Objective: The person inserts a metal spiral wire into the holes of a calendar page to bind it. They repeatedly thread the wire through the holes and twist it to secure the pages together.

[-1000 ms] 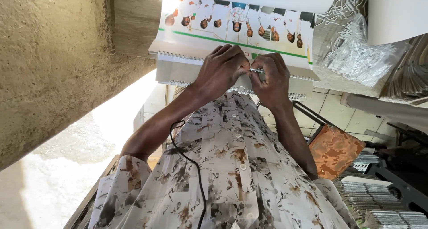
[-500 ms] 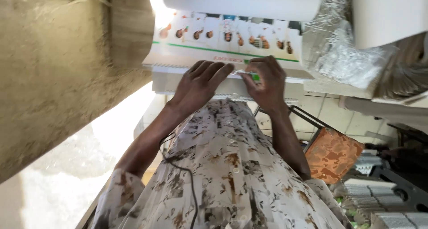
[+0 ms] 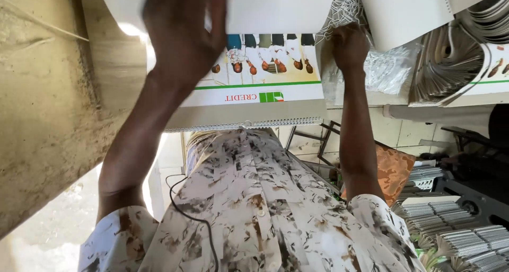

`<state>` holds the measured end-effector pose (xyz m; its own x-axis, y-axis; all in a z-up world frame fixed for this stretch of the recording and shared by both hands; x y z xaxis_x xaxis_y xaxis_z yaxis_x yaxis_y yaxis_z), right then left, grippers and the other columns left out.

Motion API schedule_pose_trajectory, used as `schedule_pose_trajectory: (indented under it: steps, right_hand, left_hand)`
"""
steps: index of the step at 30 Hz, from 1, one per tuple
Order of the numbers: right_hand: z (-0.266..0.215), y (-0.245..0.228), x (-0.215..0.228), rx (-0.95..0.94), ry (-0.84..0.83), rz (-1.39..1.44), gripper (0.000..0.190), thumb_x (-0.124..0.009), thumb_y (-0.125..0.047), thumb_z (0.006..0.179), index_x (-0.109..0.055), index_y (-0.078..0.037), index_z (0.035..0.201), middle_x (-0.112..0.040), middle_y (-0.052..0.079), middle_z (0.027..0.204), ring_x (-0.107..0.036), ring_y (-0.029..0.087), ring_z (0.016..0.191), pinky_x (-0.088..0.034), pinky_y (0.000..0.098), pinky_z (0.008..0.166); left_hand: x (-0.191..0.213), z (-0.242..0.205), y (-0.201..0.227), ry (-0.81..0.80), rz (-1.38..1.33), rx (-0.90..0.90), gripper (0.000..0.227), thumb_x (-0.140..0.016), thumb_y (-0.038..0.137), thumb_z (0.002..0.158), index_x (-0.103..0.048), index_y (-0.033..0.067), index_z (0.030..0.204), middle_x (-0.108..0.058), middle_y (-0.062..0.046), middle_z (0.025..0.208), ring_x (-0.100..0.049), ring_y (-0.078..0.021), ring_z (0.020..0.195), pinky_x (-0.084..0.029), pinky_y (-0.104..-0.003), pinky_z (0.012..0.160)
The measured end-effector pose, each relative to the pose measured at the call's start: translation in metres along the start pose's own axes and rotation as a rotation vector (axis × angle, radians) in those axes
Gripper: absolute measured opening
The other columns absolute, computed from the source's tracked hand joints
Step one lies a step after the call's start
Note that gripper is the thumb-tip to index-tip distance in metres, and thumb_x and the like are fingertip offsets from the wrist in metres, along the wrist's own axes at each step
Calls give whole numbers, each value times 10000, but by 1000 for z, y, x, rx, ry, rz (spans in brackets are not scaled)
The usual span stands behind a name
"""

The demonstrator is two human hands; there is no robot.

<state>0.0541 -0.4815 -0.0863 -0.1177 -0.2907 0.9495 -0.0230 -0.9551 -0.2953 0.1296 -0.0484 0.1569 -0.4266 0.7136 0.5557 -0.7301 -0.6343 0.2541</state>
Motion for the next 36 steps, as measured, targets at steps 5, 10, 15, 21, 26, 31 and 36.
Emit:
schedule_pose_trajectory:
  steps: [5, 10, 15, 21, 26, 31, 36]
  right_hand:
    - [-9, 8, -26, 25, 87, -297, 106, -650, -131, 930, -601, -63, 996, -583, 132, 1045, -524, 340, 1005, -487, 472, 781]
    - [-13, 3, -18, 48, 107, -181, 53, -581, -59, 921, -621, -72, 955, -594, 123, 975, -558, 354, 916, -471, 485, 734]
    - [-19, 3, -16, 165, 20, -436, 180, -578, -209, 960, -659, -91, 1069, -639, 158, 1005, -585, 361, 961, -493, 491, 768]
    - [-28, -1, 28, 19, 73, -348, 108, -654, -20, 926, -571, -89, 925, -669, 94, 941, -636, 337, 885, -486, 452, 485]
    - [-41, -31, 69, -150, 173, -128, 339, -526, 114, 701, -702, -143, 834, -729, 19, 823, -667, 243, 751, -450, 460, 510]
    - [-67, -153, 120, -15, 72, 500, 112, -704, 103, 980, -733, -5, 972, -718, 196, 1025, -666, 329, 895, -511, 439, 817]
    - [-112, -216, 95, 118, -121, 505, 27, -788, -84, 973, -772, -97, 956, -704, 127, 850, -667, 373, 865, -526, 478, 860]
  left_hand:
    - [9, -69, 22, -875, -258, -108, 309, -842, 208, 863, -712, 104, 1123, -773, -59, 996, -730, -308, 921, -565, -485, 897]
    - [20, -137, 13, -1063, -310, 72, 376, -830, 234, 847, -723, 99, 1181, -756, -87, 1122, -693, -318, 1087, -532, -489, 974]
    - [29, -167, 14, -1090, -294, 131, 318, -815, 237, 852, -773, 119, 1145, -772, -81, 1130, -708, -307, 1090, -539, -480, 991]
    - [19, -174, 28, -971, -276, -80, 455, -832, 529, 854, -776, 120, 1045, -740, -74, 1043, -690, -253, 948, -582, -418, 838]
    - [6, -181, 47, -957, -134, -248, 188, -635, 222, 892, -746, 73, 914, -734, -173, 981, -685, -299, 844, -569, -398, 599]
    - [33, -160, 53, -862, 24, -313, 92, -664, 47, 897, -702, 17, 976, -670, -147, 899, -696, -264, 737, -569, -346, 567]
    - [24, -170, 62, -692, 8, -140, 81, -712, 60, 897, -684, 113, 843, -601, -31, 822, -705, -220, 813, -596, -341, 710]
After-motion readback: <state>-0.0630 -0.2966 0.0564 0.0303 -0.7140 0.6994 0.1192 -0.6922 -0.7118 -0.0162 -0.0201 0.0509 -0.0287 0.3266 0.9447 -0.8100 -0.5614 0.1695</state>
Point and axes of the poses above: each hand's wrist, its own z-axis towards the middle knuckle, its own x-axis out of the back of the hand, y = z × x, the point moved 1 cm from there along z, towards the middle knuckle
